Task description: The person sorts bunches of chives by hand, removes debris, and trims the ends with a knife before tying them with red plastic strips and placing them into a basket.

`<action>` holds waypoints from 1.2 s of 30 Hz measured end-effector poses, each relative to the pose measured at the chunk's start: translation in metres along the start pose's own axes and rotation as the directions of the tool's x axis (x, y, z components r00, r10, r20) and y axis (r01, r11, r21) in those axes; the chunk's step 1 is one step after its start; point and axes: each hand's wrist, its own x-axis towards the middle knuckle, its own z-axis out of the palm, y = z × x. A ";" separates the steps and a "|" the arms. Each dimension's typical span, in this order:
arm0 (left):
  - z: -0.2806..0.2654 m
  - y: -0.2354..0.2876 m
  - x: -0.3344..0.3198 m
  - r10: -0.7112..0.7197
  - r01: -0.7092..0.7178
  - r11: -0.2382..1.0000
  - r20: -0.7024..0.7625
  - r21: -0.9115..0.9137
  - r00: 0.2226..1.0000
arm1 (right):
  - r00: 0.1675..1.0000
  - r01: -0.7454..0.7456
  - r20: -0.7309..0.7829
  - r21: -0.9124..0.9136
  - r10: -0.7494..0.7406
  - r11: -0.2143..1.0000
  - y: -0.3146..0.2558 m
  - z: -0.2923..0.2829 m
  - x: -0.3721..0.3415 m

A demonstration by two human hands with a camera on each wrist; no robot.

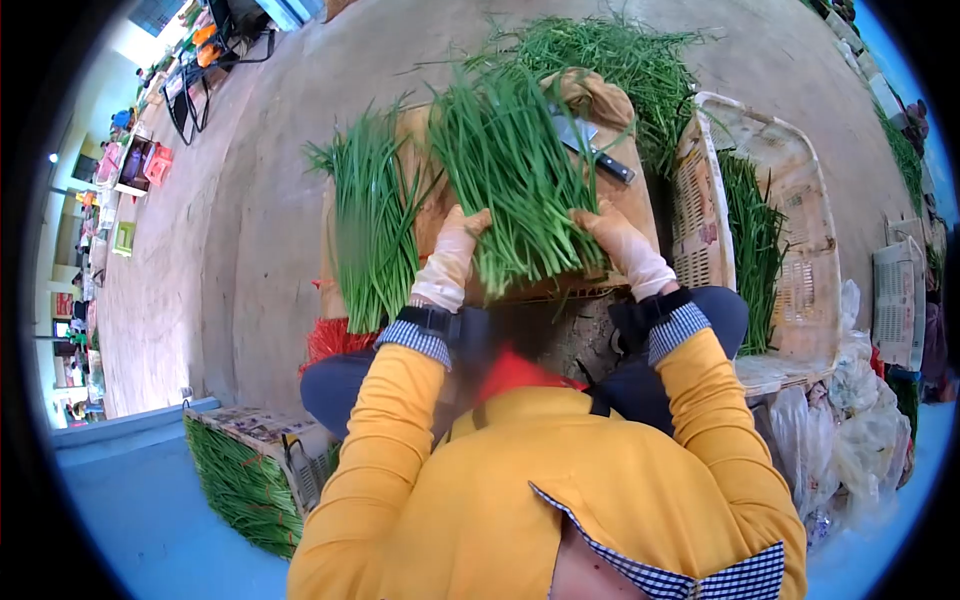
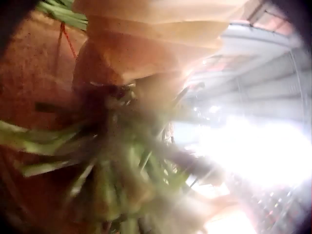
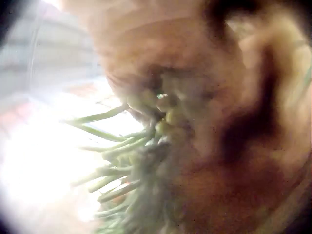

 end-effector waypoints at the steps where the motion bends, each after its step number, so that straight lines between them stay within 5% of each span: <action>1: 0.001 0.001 -0.002 0.023 -0.021 0.980 -0.009 0.200 1.000 | 0.984 0.058 -0.116 -0.515 -0.137 0.855 0.008 -0.007 0.005; 4: -0.005 -0.001 0.003 0.045 -0.038 0.848 0.000 0.529 0.999 | 0.986 -0.024 -0.132 -0.724 -0.104 0.690 -0.003 -0.010 -0.013; 5: -0.010 -0.004 0.005 0.047 -0.044 0.756 0.013 0.653 0.999 | 0.995 0.097 0.044 -0.705 -0.094 0.702 -0.013 -0.016 -0.018; 6: -0.010 0.000 0.003 0.049 -0.046 0.756 0.014 0.653 0.999 | 0.994 0.098 0.043 -0.706 -0.095 0.701 -0.013 -0.026 -0.014; 8: -0.010 0.012 -0.002 0.136 -0.012 0.801 -0.162 0.598 0.977 | 0.964 0.257 0.212 -0.890 -0.158 0.376 -0.001 -0.054 -0.001; 9: -0.044 -0.021 0.041 -0.007 0.057 0.898 -0.114 0.436 0.993 | 0.755 0.599 0.479 -0.781 -0.447 0.175 0.036 -0.089 0.013; 10: -0.037 -0.007 0.036 -0.009 0.060 0.900 -0.120 0.432 0.993 | 0.917 0.391 0.336 -0.862 -0.215 0.323 -0.016 -0.069 -0.005; 12: -0.026 0.019 0.028 -0.021 0.039 0.833 -0.039 0.553 0.999 | 0.961 0.221 0.273 -0.659 -0.046 0.719 -0.042 -0.072 0.001; 13: -0.049 -0.029 0.079 0.083 -0.012 0.850 -0.110 0.527 0.990 | 0.923 0.305 0.357 -0.453 -0.143 0.838 0.006 -0.107 0.047; 16: 0.008 0.019 0.041 0.188 -0.074 0.879 -0.200 0.470 0.962 | 0.978 0.199 0.162 -0.572 -0.128 0.796 0.046 -0.091 0.105; 17: 0.027 0.031 0.029 0.363 -0.165 0.785 -0.227 0.597 0.904 | 0.995 0.036 -0.042 -0.694 -0.091 0.719 0.026 -0.063 0.096; 18: 0.036 0.022 0.042 0.291 -0.064 0.800 -0.293 0.596 0.911 | 0.985 -0.121 -0.172 -0.687 0.001 0.716 -0.013 -0.026 0.067; 20: 0.033 -0.030 0.082 0.217 -0.168 0.946 -0.155 0.277 0.964 | 0.951 -0.099 -0.278 -0.684 -0.132 0.723 0.017 -0.004 0.085; 21: 0.053 -0.003 0.054 0.023 0.023 0.982 -0.243 0.186 0.970 | 0.989 -0.047 -0.148 -0.460 -0.025 0.887 0.007 0.000 0.071; 22: 0.050 -0.010 0.063 0.049 0.069 0.961 -0.409 0.268 0.911 | 0.989 -0.043 -0.148 -0.460 -0.029 0.887 0.009 -0.009 0.076; 24: 0.029 0.001 0.053 0.108 0.037 0.877 -0.271 0.479 0.957 | 0.976 -0.100 -0.214 -0.563 -0.028 0.821 0.016 -0.036 0.077; 26: 0.018 0.015 0.053 0.150 0.043 0.794 -0.265 0.606 0.953 | 0.989 0.025 -0.090 -0.663 -0.113 0.748 -0.014 -0.043 0.055; 28: 0.027 0.048 0.031 0.057 -0.022 0.979 -0.170 0.202 0.984 | 0.985 0.147 0.030 -0.677 -0.172 0.721 -0.005 -0.059 0.085; 29: 0.017 0.034 0.053 -0.126 0.126 0.992 -0.077 0.000 0.989 | 0.985 0.146 0.027 -0.676 -0.173 0.722 -0.001 -0.056 0.091; 31: 0.029 0.019 0.078 -0.086 0.103 0.982 -0.110 0.157 0.990 | 0.997 0.080 -0.007 -0.111 -0.081 0.991 -0.028 -0.007 0.084; 32: 0.040 0.014 0.083 -0.049 0.091 0.947 -0.141 0.308 0.989 | 0.996 0.090 0.006 -0.199 -0.091 0.976 -0.021 0.000 0.092; 33: 0.055 0.020 0.069 -0.003 0.031 0.962 -0.100 0.273 0.995 | 0.999 0.011 0.034 -0.149 -0.006 0.989 -0.020 0.012 0.095; 34: 0.070 0.031 0.059 -0.020 0.084 0.950 -0.208 0.301 0.978 | 0.995 -0.073 0.065 -0.102 0.079 0.992 -0.021 0.020 0.095; 35: 0.061 0.011 0.077 -0.067 0.079 0.992 -0.127 0.098 0.990 | 0.974 -0.098 0.221 0.215 0.050 0.972 -0.017 0.016 0.084; 36: 0.061 0.015 0.075 -0.095 0.090 0.990 -0.040 -0.112 0.995 | 0.974 -0.103 0.220 0.217 0.054 0.971 -0.014 0.015 0.083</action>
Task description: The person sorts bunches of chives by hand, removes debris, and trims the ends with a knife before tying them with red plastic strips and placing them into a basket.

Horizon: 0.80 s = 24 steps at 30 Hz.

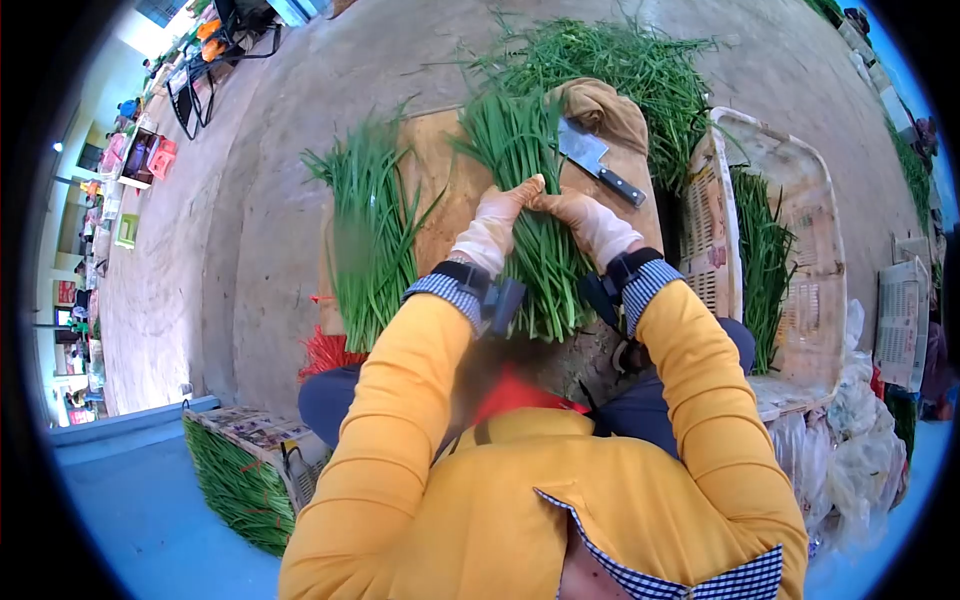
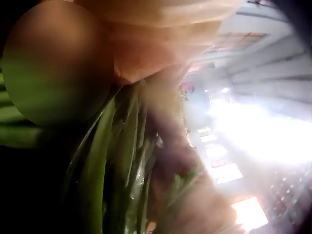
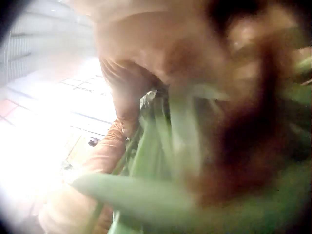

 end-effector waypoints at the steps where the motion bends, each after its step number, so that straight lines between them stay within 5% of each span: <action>1: -0.001 0.005 -0.002 -0.001 0.001 1.000 0.000 0.001 1.000 | 0.999 -0.034 -0.005 0.094 0.034 0.995 0.001 -0.002 0.000; 2: -0.003 0.010 -0.005 -0.002 0.014 0.995 0.120 -0.100 0.993 | 0.997 -0.070 -0.008 0.192 0.072 0.979 0.005 -0.003 -0.001; 4: 0.025 0.065 -0.061 0.041 0.010 0.975 0.222 -0.220 0.974 | 0.978 0.188 0.075 0.089 -0.195 0.978 -0.041 0.018 -0.031; 6: 0.032 0.094 -0.067 0.252 -0.209 0.964 0.316 -0.165 0.915 | 0.885 0.465 0.093 -0.150 -0.456 0.872 -0.081 0.031 -0.049; 7: 0.044 0.113 -0.083 0.437 -0.420 0.899 0.311 -0.124 0.844 | 0.884 0.467 0.039 -0.137 -0.466 0.874 -0.092 0.030 -0.050; 8: 0.051 0.131 -0.096 0.578 -0.569 0.810 0.352 -0.138 0.737 | 0.821 0.571 0.143 -0.241 -0.553 0.785 -0.112 0.029 -0.053; 10: 0.054 0.159 -0.107 0.601 -0.643 0.764 0.409 -0.044 0.686 | 0.813 0.548 0.085 -0.449 -0.577 0.706 -0.137 0.032 -0.067; 13: 0.064 0.171 -0.125 0.669 -0.773 0.633 0.466 0.054 0.580 | 0.712 0.695 0.248 -0.378 -0.657 0.611 -0.155 0.040 -0.081; 16: 0.067 0.162 -0.125 0.653 -0.756 0.649 0.446 0.087 0.612 | 0.786 0.615 0.256 -0.419 -0.563 0.668 -0.146 0.025 -0.079; 17: 0.061 0.152 -0.113 0.694 -0.830 0.512 0.464 0.220 0.551 | 0.792 0.557 0.224 -0.646 -0.568 0.521 -0.137 0.007 -0.059; 18: 0.059 0.141 -0.103 0.692 -0.830 0.513 0.467 0.218 0.551 | 0.792 0.556 0.221 -0.647 -0.569 0.522 -0.128 -0.006 -0.064; 20: 0.060 0.124 -0.089 0.572 -0.736 0.677 0.613 0.023 0.546 | 0.730 0.467 0.174 -0.833 -0.661 0.296 -0.115 -0.027 -0.081; 21: 0.063 0.126 -0.102 0.597 -0.843 0.506 0.632 0.183 0.495 | 0.728 0.468 0.174 -0.833 -0.663 0.295 -0.113 -0.020 -0.091; 24: 0.074 0.123 -0.101 0.574 -0.843 0.518 0.671 0.147 0.469 | 0.658 0.529 0.192 -0.806 -0.728 0.266 -0.112 -0.003 -0.111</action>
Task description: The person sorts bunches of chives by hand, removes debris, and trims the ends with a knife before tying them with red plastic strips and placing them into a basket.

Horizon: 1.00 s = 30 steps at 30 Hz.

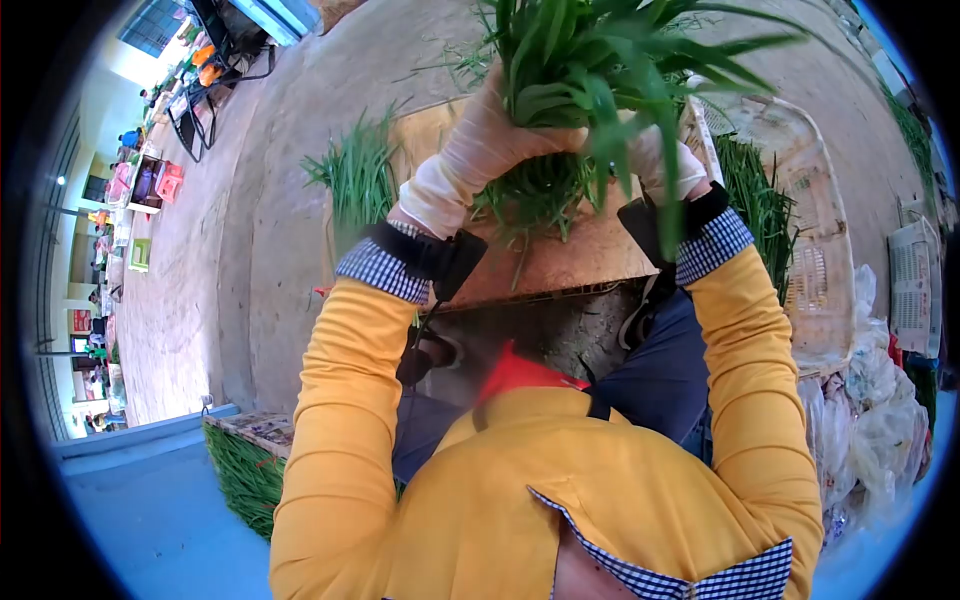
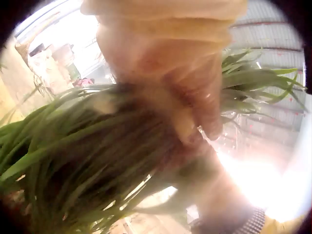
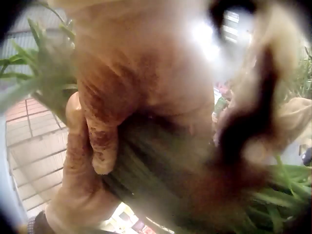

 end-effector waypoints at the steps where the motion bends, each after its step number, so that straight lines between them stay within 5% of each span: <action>1: 0.006 -0.006 0.003 -0.035 0.032 0.994 -0.027 -0.101 0.999 | 0.912 0.289 -0.126 -0.480 -0.391 0.828 0.001 0.002 0.000; 2: 0.005 -0.009 0.008 -0.033 0.030 0.994 -0.025 -0.101 0.999 | 0.683 0.362 -0.036 -0.851 -0.729 0.381 0.000 0.005 0.002; 3: 0.002 -0.014 0.015 -0.045 0.041 0.998 -0.073 -0.047 0.996 | 0.807 0.424 0.047 -0.740 -0.588 0.522 -0.009 0.002 0.016; 4: 0.004 -0.002 0.021 -0.056 0.057 0.998 -0.122 0.007 0.991 | 0.809 0.420 0.045 -0.742 -0.586 0.522 -0.008 0.002 0.031; 5: 0.001 0.010 0.019 -0.339 0.342 0.939 -0.235 -0.032 0.911 | 0.906 0.415 0.159 -0.155 -0.392 0.896 -0.005 0.002 0.048; 6: -0.005 0.027 0.025 -0.345 0.348 0.937 -0.235 -0.033 0.909 | 0.884 0.082 0.376 0.462 -0.279 0.883 -0.007 0.005 0.058; 9: -0.024 0.063 0.036 -0.372 0.324 0.926 -0.330 -0.191 0.868 | 0.978 0.097 0.202 -0.203 -0.055 0.974 -0.065 0.002 0.079; 12: -0.052 0.067 0.043 -0.531 0.393 0.827 -0.330 -0.403 0.780 | 0.983 0.146 0.165 -0.411 -0.084 0.900 -0.081 -0.011 0.066; 13: -0.073 0.052 0.045 -0.518 0.333 0.799 -0.292 -0.501 0.804 | 0.944 0.330 0.092 -0.338 -0.318 0.881 -0.082 -0.019 0.052; 14: -0.090 0.042 0.040 -0.502 0.274 0.755 -0.257 -0.595 0.826 | 0.981 0.138 0.110 0.159 -0.157 0.978 -0.100 -0.031 0.031; 16: -0.108 0.040 0.026 -0.488 0.260 0.723 -0.207 -0.640 0.848 | 0.944 0.330 -0.041 0.048 -0.328 0.943 -0.056 -0.026 0.001; 18: -0.115 0.029 0.015 -0.436 0.241 0.849 -0.367 -0.470 0.821 | 0.946 0.320 0.085 -0.383 -0.312 0.867 -0.042 -0.013 -0.027; 20: -0.097 0.025 0.009 -0.528 0.290 0.779 -0.333 -0.555 0.781 | 0.980 0.130 0.173 -0.190 -0.097 0.973 -0.036 0.037 -0.059; 21: -0.084 0.023 0.002 -0.226 0.194 0.974 -0.416 -0.117 0.881 | 0.972 0.237 0.120 -0.488 -0.204 0.840 -0.069 0.044 -0.063; 22: -0.075 0.023 0.001 0.101 0.027 0.938 -0.347 0.346 0.933 | 0.921 0.299 -0.057 -0.532 -0.386 0.792 -0.047 0.079 -0.062; 23: -0.071 0.036 0.015 -0.488 0.418 0.873 -0.447 -0.254 0.749 | 0.961 0.240 0.008 -0.515 -0.275 0.823 -0.043 0.092 -0.064; 26: -0.084 0.006 -0.001 -0.381 0.288 0.913 -0.358 -0.287 0.852 | 0.990 0.087 0.136 -0.443 -0.029 0.892 -0.046 0.093 -0.066; 27: -0.089 0.003 0.002 -0.394 0.345 0.919 -0.415 -0.190 0.820 | 0.971 -0.014 0.213 -0.393 0.105 0.920 -0.047 0.091 -0.067; 28: -0.094 0.002 -0.002 -0.395 0.348 0.919 -0.413 -0.187 0.821 | 0.972 -0.016 0.210 -0.390 0.106 0.921 -0.046 0.088 -0.072; 30: -0.092 0.004 -0.013 -0.476 0.202 0.756 -0.311 -0.623 0.823 | 0.977 0.210 0.114 -0.421 -0.178 0.883 -0.041 0.077 -0.086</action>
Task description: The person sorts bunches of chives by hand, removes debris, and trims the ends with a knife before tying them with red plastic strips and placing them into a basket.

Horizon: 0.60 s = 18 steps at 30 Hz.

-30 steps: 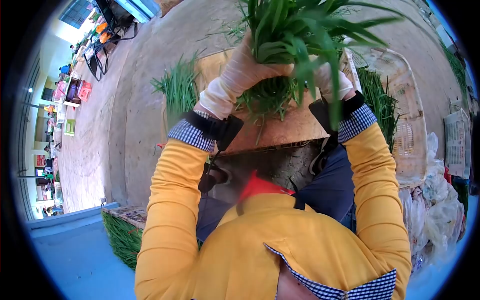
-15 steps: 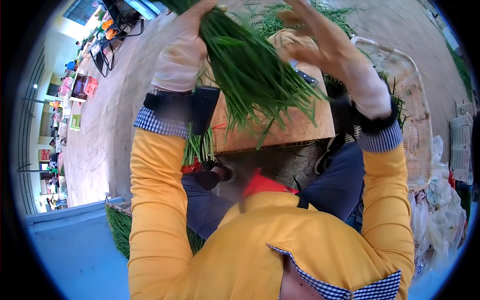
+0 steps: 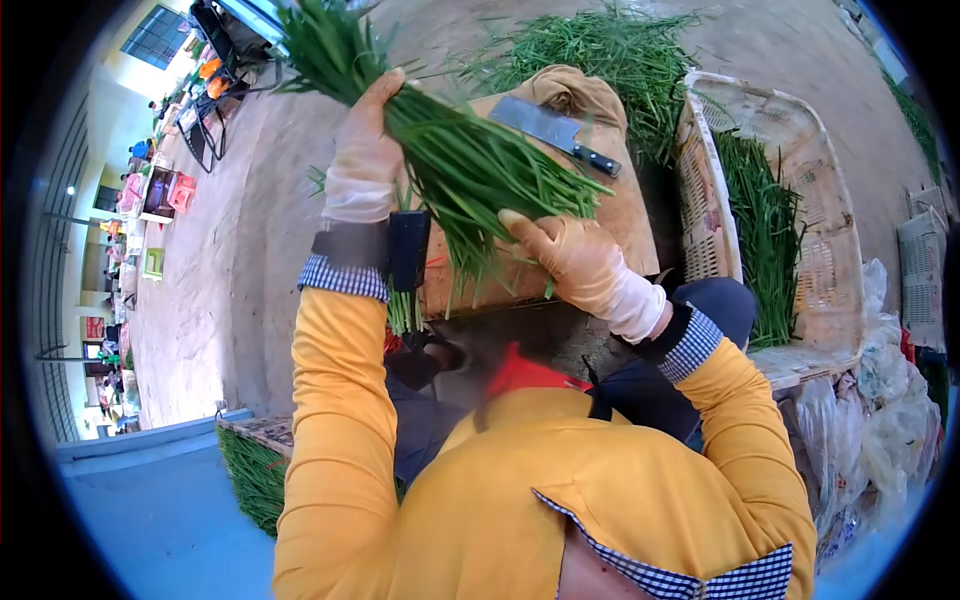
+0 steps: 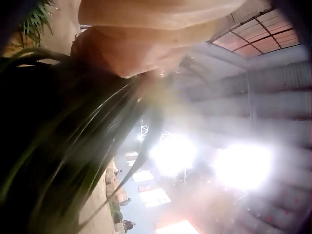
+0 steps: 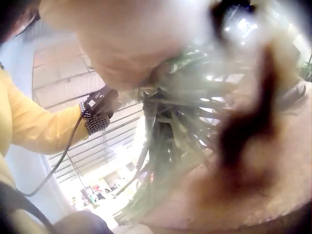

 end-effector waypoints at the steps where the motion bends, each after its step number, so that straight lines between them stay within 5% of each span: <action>1: 0.018 0.002 -0.010 0.012 -0.009 1.000 -0.171 0.018 0.985 | 1.000 0.011 0.001 -0.094 -0.011 0.995 0.005 0.008 -0.002; 6: -0.006 -0.002 0.003 -0.062 0.044 0.996 -0.271 -0.075 0.961 | 0.999 -0.042 0.020 -0.181 0.047 0.983 0.007 0.002 -0.017; 11: -0.029 0.015 0.000 0.121 -0.122 0.992 -0.287 0.015 0.950 | 0.994 -0.110 -0.030 -0.128 0.107 0.986 0.013 -0.008 -0.036; 12: -0.040 0.020 0.000 0.154 -0.153 0.988 -0.290 0.026 0.945 | 0.937 -0.150 0.282 -0.211 0.207 0.966 0.010 -0.015 -0.041; 13: -0.047 0.030 -0.003 0.146 -0.157 0.986 -0.166 -0.054 0.975 | 0.775 -0.156 0.553 -0.303 0.307 0.940 0.009 -0.021 -0.043; 14: -0.054 0.036 -0.004 0.151 -0.161 0.986 -0.168 -0.051 0.974 | 0.777 -0.153 0.552 -0.300 0.302 0.942 0.010 -0.029 -0.044; 15: -0.051 0.044 -0.008 0.192 -0.203 0.979 -0.243 -0.023 0.951 | 0.874 -0.413 0.322 0.101 0.363 0.905 0.011 -0.039 -0.044; 16: -0.052 0.049 -0.009 0.231 -0.242 0.970 -0.315 0.007 0.921 | 0.857 -0.480 0.111 0.530 0.504 0.699 0.014 -0.044 -0.046; 18: -0.051 0.049 -0.013 0.306 -0.305 0.951 -0.291 0.052 0.907 | 0.753 -0.563 0.014 0.531 0.658 0.633 0.045 -0.025 -0.063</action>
